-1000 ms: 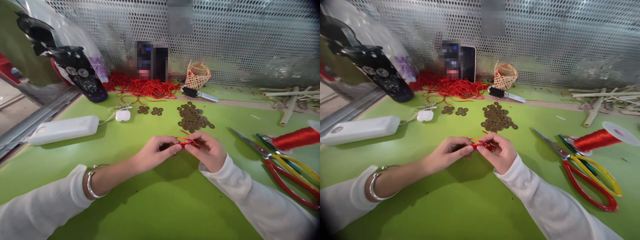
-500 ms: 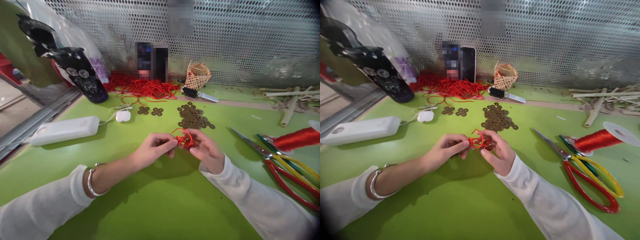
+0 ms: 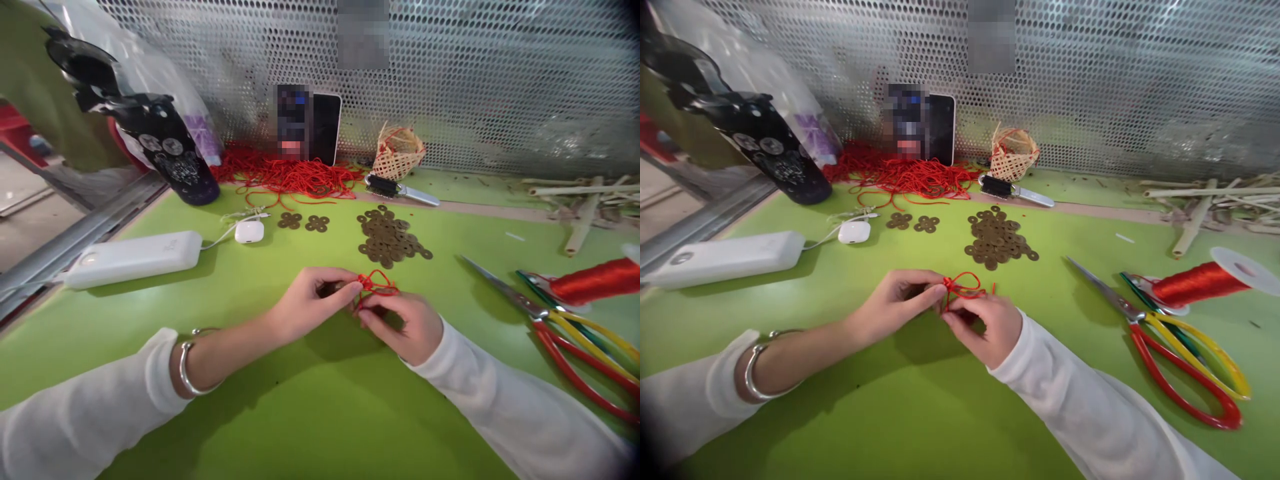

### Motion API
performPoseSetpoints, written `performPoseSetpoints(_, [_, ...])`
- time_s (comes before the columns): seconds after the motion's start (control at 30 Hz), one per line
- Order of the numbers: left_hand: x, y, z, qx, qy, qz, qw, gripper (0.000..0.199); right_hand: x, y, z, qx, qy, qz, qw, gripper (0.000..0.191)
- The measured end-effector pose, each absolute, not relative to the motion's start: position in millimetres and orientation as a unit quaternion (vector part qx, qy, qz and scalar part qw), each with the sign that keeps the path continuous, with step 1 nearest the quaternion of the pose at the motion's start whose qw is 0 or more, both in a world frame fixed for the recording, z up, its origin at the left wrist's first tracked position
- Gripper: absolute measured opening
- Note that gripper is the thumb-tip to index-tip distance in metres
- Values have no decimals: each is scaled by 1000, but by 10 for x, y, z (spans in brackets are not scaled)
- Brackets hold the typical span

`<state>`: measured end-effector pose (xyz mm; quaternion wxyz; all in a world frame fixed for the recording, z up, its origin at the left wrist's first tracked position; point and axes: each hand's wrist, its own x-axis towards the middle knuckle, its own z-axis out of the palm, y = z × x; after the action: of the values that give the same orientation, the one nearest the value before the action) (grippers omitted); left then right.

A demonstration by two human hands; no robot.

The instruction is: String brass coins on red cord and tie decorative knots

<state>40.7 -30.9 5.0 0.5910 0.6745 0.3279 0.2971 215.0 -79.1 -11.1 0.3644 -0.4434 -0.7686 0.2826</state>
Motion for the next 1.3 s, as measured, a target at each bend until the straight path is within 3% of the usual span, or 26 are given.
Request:
performPoseSetpoints(0.17, [408, -334, 26, 785, 371, 279, 410, 20, 2153, -858, -64, -476, -691, 360, 408, 14])
performPoseSetpoints(0.3, [393, -350, 12, 831, 342, 258, 354, 19, 2145, -858, -37, -512, -575, 431, 470, 21])
performPoseSetpoints(0.47, [384, -366, 31, 845, 316, 268, 337, 15, 2129, -845, -26, -499, -544, 446, 505, 18])
performPoseSetpoints(0.63, [385, -378, 46, 844, 298, 288, 340, 14, 2174, -795, -51, -496, -581, 368, 530, 26])
performPoseSetpoints(0.8, [378, -379, 38, 837, 283, 296, 362, 14, 2222, -730, -96, -481, -672, 285, 486, 6])
performPoseSetpoints(0.97, [374, -372, 31, 837, 282, 290, 370, 11, 2275, -712, -99, -422, -758, 223, 444, 14])
performPoseSetpoints(1.3, [377, -365, 18, 853, 274, 265, 357, 11, 2232, -756, -24, -415, -790, 129, 433, 11])
